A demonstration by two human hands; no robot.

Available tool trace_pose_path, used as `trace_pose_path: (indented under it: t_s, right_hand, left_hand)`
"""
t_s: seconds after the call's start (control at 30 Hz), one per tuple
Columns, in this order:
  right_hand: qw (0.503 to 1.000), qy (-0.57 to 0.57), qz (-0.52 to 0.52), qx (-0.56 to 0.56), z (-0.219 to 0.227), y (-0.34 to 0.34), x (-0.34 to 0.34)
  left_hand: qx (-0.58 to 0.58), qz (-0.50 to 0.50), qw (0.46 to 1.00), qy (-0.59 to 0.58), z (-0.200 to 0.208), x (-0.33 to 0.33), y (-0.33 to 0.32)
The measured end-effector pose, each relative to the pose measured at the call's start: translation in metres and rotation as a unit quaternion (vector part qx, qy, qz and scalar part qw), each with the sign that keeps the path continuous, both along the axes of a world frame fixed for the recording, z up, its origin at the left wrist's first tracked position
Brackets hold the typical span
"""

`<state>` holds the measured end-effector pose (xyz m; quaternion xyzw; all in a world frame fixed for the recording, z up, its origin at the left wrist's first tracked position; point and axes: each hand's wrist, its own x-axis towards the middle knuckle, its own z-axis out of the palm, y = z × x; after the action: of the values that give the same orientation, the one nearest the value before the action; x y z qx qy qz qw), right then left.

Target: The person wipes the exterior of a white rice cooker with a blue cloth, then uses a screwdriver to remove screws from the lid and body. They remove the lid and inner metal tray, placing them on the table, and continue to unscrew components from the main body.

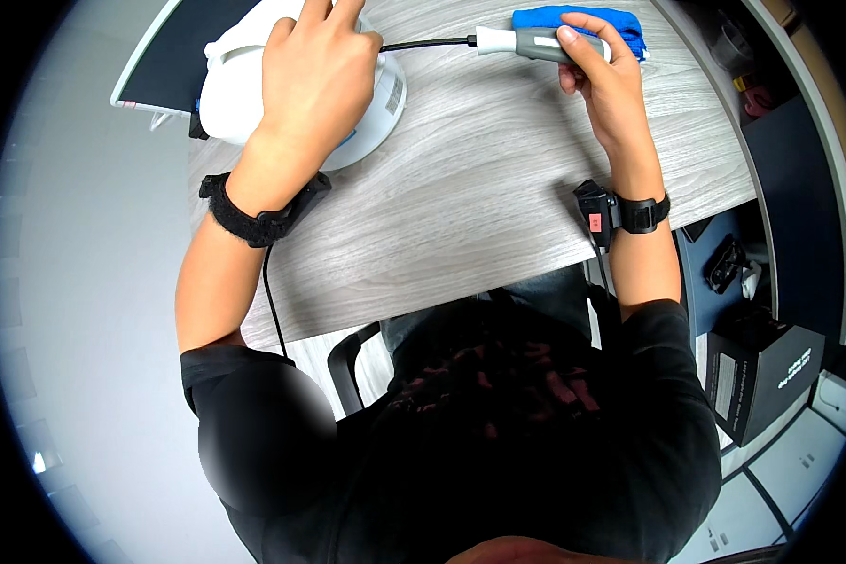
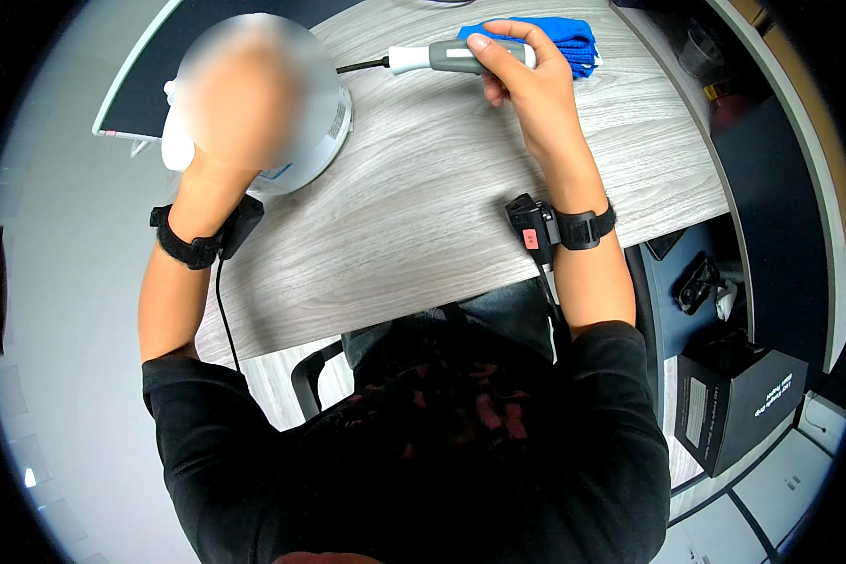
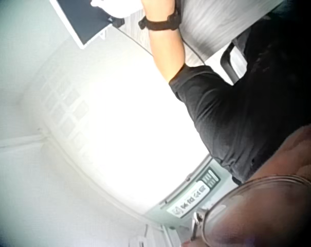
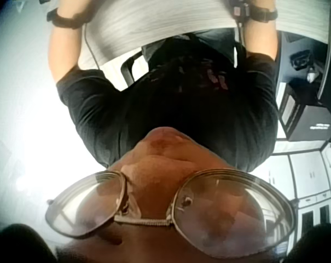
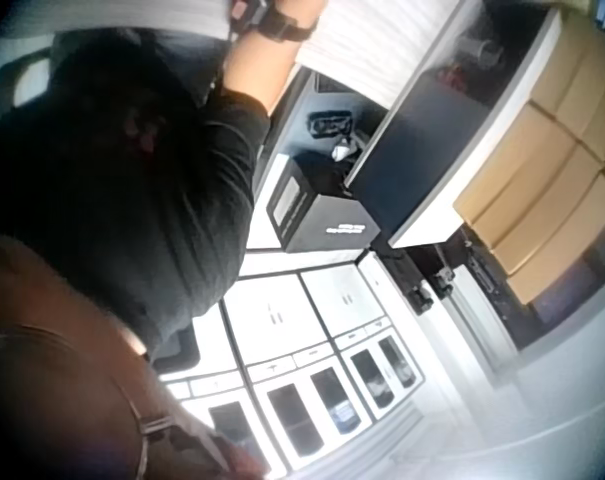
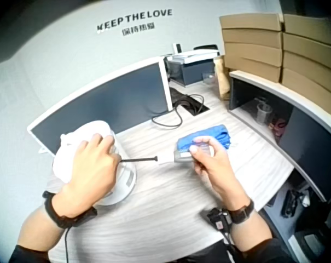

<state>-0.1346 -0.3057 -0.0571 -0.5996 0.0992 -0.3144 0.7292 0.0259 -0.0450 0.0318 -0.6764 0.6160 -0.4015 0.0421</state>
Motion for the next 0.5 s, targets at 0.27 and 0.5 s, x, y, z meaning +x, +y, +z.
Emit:
trace_pose_path:
  t_s: [0.27, 0.5]
  right_hand:
    - [0.995, -0.051, 0.070, 0.052, -0.003, -0.002, 0.001]
    - [0.994, -0.067, 0.070, 0.057, -0.008, -0.009, 0.001]
  left_hand:
    - [-0.016, 0.079, 0.994, -0.077, -0.011, 0.005, -0.009]
    - [0.048, 0.167, 0.985, 0.011, 0.017, -0.035, -0.034]
